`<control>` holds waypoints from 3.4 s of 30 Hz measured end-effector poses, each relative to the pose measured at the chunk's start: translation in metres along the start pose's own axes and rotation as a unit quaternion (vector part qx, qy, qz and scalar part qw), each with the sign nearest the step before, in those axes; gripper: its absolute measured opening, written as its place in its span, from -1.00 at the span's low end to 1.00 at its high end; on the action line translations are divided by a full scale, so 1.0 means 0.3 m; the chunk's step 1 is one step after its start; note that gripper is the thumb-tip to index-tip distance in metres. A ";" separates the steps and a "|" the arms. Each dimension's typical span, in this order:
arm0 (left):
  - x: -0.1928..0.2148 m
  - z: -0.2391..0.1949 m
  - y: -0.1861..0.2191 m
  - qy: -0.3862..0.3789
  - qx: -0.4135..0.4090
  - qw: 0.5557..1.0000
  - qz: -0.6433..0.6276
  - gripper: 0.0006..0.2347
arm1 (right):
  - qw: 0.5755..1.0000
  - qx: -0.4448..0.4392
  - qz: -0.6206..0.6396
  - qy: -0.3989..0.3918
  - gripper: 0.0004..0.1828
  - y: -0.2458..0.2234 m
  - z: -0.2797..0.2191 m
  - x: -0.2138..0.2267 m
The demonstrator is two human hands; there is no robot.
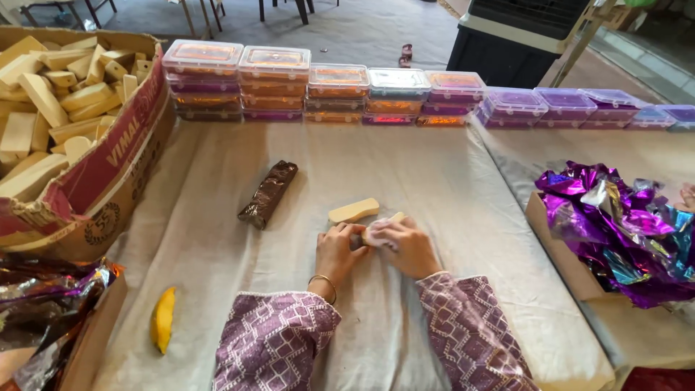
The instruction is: The recorder is wrapping rectangular chocolate bars first in a silver foil then in a brown paper wrapper.
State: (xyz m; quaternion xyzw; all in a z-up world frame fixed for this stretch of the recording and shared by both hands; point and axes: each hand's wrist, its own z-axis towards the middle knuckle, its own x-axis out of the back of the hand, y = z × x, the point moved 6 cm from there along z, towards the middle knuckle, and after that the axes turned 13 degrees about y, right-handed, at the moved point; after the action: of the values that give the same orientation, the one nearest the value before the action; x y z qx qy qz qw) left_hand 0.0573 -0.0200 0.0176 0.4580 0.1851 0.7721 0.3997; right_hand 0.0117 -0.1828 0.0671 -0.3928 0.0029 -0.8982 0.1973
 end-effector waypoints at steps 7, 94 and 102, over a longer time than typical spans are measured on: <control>0.013 0.003 0.016 0.014 -0.023 1.000 0.003 -0.69 | 0.998 0.003 0.043 0.043 -0.76 0.018 0.034 0.052; 0.002 -0.008 0.030 0.003 -0.039 0.998 0.047 -0.62 | 0.997 -0.036 0.044 0.060 -0.79 0.011 0.008 0.012; 0.010 -0.004 0.048 -0.021 -0.033 0.997 0.072 -0.60 | 0.990 -0.090 0.070 0.077 -0.83 0.102 0.036 0.032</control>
State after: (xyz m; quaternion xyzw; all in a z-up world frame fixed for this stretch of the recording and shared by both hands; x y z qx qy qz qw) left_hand 0.0491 -0.0265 0.0280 0.4727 0.1180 0.7951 0.3611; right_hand 0.0242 -0.2127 0.0764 -0.3374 0.1269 -0.9057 0.2231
